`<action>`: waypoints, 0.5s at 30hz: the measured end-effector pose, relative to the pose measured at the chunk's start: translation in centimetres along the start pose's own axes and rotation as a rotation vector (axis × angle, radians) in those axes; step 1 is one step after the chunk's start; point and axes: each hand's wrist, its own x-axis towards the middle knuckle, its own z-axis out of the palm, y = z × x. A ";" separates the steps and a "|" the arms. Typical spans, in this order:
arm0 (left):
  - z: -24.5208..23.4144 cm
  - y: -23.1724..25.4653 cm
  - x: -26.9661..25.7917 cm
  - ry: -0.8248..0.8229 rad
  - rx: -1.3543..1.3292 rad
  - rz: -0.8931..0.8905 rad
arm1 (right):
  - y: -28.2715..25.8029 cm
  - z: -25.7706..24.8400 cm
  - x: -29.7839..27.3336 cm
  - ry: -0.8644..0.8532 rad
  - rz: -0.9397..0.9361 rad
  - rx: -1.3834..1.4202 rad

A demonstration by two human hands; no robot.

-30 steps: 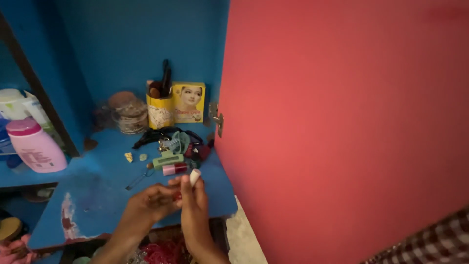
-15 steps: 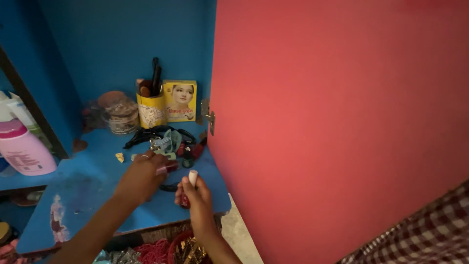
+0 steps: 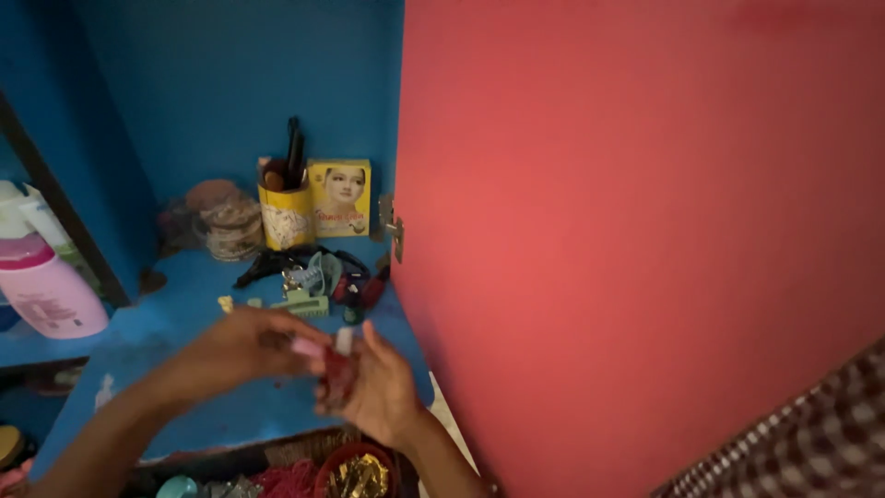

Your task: Organizing various hair clips, hair bands, and nail polish bottles in a vanity drawer and on a shelf.

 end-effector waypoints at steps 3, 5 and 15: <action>1.4 -2.4 2.1 -0.099 0.014 0.062 | 1.5 -3.3 0.6 -0.114 0.179 0.178; 2.2 -2.4 3.0 -0.093 0.041 0.108 | 1.8 -4.4 1.1 -0.050 0.222 0.112; 0.3 -3.7 9.2 0.257 0.185 0.227 | 2.7 -5.5 1.2 -0.117 0.222 0.227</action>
